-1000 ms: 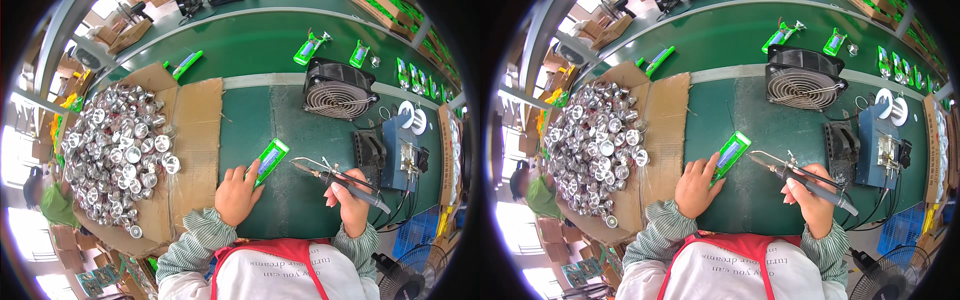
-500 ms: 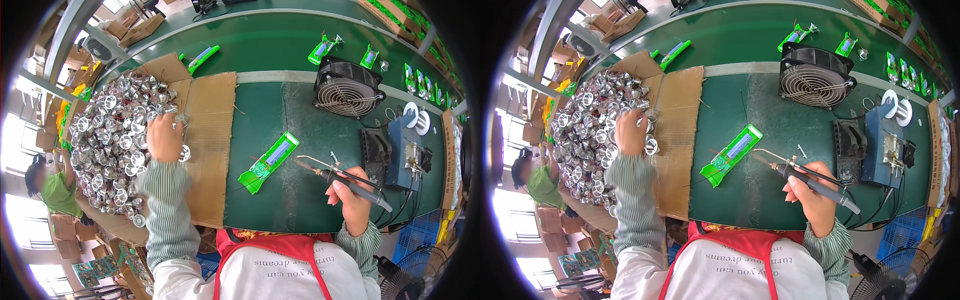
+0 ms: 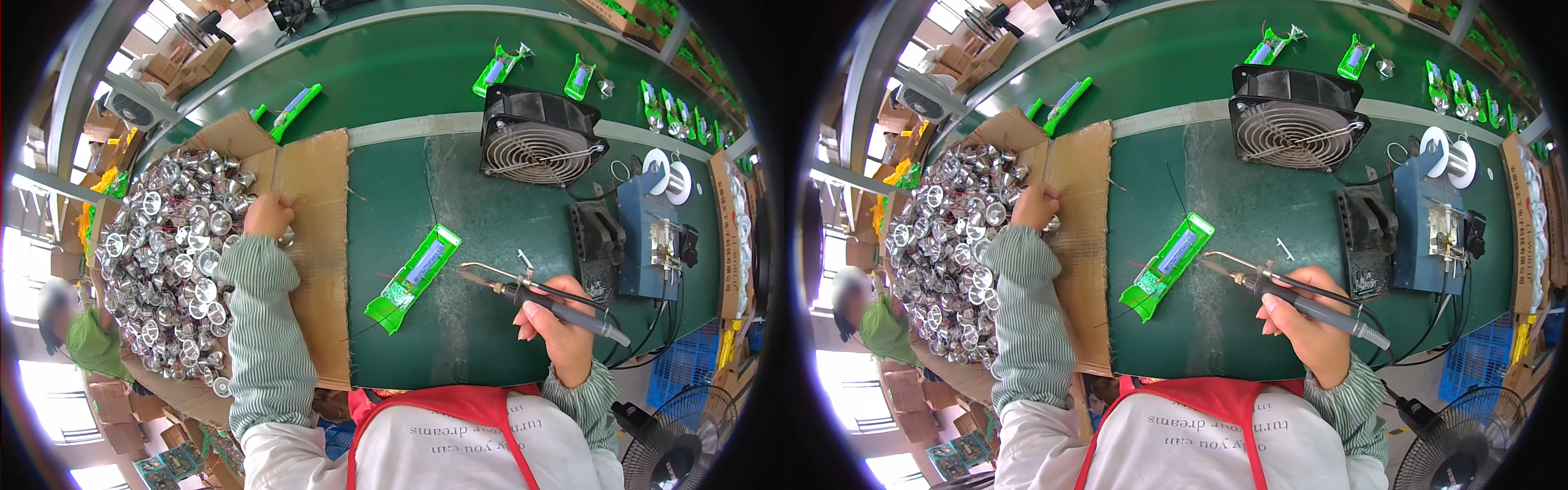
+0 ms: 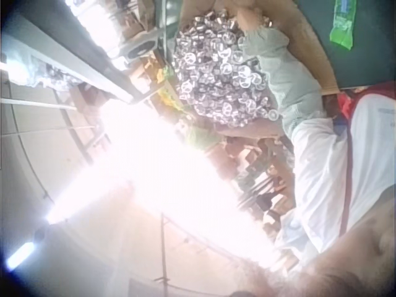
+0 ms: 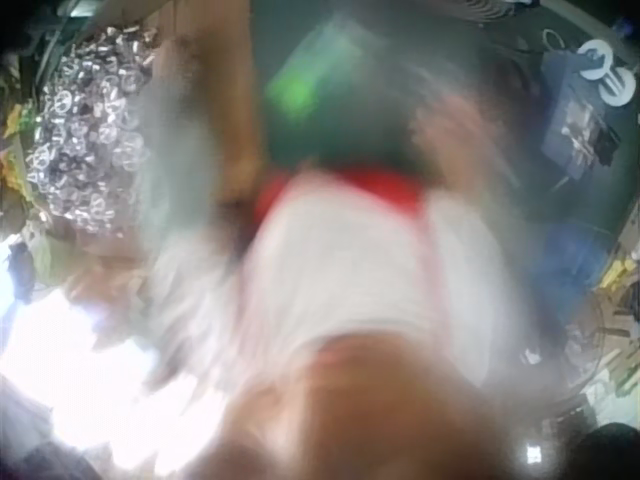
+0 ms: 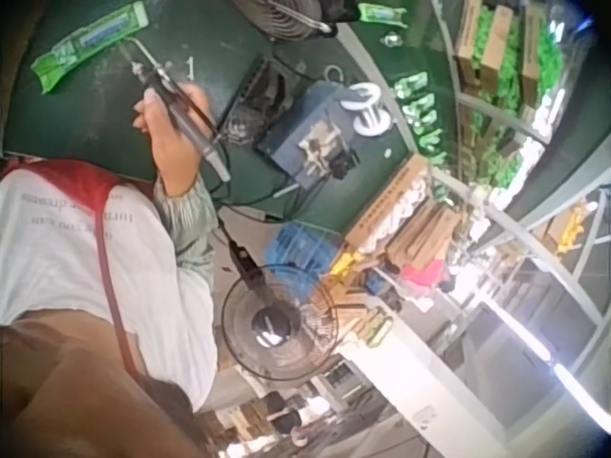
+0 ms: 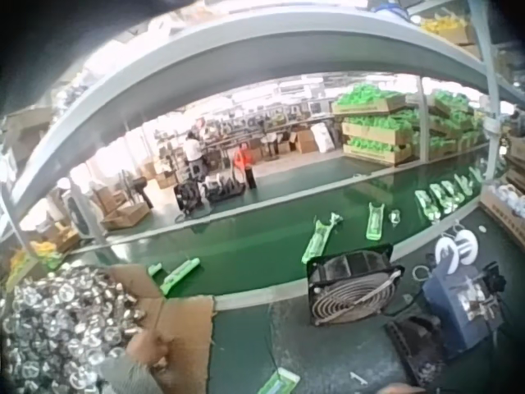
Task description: The person solders wires and electronic components onto LED circuit boards with a soldering iron, then attaches the LED housing.
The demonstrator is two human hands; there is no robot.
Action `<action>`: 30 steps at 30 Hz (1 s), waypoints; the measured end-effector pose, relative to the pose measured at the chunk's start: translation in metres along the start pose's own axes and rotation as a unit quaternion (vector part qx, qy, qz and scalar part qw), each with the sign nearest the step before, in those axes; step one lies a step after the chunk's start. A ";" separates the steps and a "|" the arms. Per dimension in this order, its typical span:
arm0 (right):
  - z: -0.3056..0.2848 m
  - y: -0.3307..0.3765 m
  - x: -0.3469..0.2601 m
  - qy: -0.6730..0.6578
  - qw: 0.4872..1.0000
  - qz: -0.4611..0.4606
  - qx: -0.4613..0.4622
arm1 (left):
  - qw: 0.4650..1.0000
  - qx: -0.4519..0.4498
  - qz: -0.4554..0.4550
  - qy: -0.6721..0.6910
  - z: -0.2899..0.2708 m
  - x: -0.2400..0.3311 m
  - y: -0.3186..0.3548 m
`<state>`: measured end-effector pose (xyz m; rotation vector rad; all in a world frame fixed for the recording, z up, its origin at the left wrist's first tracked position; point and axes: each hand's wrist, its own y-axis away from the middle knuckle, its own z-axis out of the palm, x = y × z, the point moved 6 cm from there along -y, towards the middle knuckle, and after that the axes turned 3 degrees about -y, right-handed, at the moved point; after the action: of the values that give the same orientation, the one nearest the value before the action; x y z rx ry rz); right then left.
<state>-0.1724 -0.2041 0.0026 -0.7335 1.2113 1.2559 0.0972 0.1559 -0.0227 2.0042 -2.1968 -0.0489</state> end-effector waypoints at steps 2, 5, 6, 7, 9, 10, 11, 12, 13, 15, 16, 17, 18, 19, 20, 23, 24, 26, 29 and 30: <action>0.002 -0.003 0.001 -0.003 1.000 0.006 -0.006 | 0.998 -0.009 0.010 0.067 -0.007 0.019 0.032; 0.006 -0.007 0.003 -0.010 1.000 0.012 -0.025 | 0.985 -0.007 0.045 0.167 -0.012 0.049 0.076; 0.008 -0.008 0.003 -0.014 0.999 0.012 -0.039 | 0.978 0.004 0.068 0.198 -0.015 0.057 0.090; 0.010 -0.008 0.004 -0.014 0.999 0.016 -0.040 | 0.978 0.000 0.065 0.198 -0.013 0.060 0.102; 0.015 -0.008 0.002 -0.020 0.998 0.008 -0.059 | 0.953 -0.026 0.064 0.294 -0.007 0.069 0.121; 0.016 -0.007 0.004 -0.019 0.998 0.012 -0.055 | 0.953 -0.032 0.065 0.295 -0.005 0.074 0.129; 0.018 -0.006 0.004 -0.017 0.998 0.005 -0.063 | 0.953 -0.018 0.078 0.294 -0.005 0.081 0.138; 0.021 -0.005 0.005 -0.015 0.997 -0.002 -0.073 | 0.952 -0.003 0.090 0.292 -0.006 0.087 0.146; 0.022 -0.004 0.006 -0.013 0.997 0.002 -0.070 | 0.952 0.016 0.129 0.277 -0.008 0.097 0.153; 0.030 -0.003 0.005 0.000 0.995 -0.007 -0.098 | 0.952 0.005 0.140 0.271 0.001 0.105 0.164; 0.033 -0.004 0.006 0.001 0.995 -0.005 -0.098 | 0.953 -0.001 0.151 0.263 0.004 0.110 0.170; 0.036 -0.004 0.008 0.011 0.994 -0.009 -0.109 | 0.946 0.001 0.143 0.292 0.015 0.108 0.174; 0.040 -0.004 0.009 0.021 0.992 -0.013 -0.120 | 0.945 -0.001 0.142 0.294 0.017 0.110 0.176; 0.042 -0.004 0.012 0.017 0.992 -0.003 -0.121 | 0.948 0.000 0.135 0.288 0.019 0.112 0.177; 0.043 -0.005 0.013 0.019 0.992 -0.001 -0.121 | 0.951 0.002 0.127 0.283 0.020 0.113 0.178; 0.047 -0.007 0.020 0.010 0.991 0.027 -0.130 | 0.949 0.022 0.125 0.288 0.022 0.115 0.180; 0.048 -0.008 0.024 0.007 0.991 0.035 -0.126 | 0.949 0.021 0.124 0.290 0.023 0.115 0.180; 0.050 -0.009 0.028 0.007 0.991 0.045 -0.122 | 0.948 0.017 0.140 0.285 0.024 0.118 0.179; 0.053 -0.010 0.034 0.006 0.990 0.062 -0.124 | 0.949 0.012 0.137 0.283 0.025 0.115 0.180; 0.054 -0.010 0.035 0.004 0.990 0.066 -0.127 | 0.949 0.012 0.136 0.284 0.024 0.115 0.180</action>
<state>-0.1523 -0.1455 -0.0181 -0.8540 1.1340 1.5375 -0.0930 0.0574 -0.0106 1.4545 -2.0512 0.5221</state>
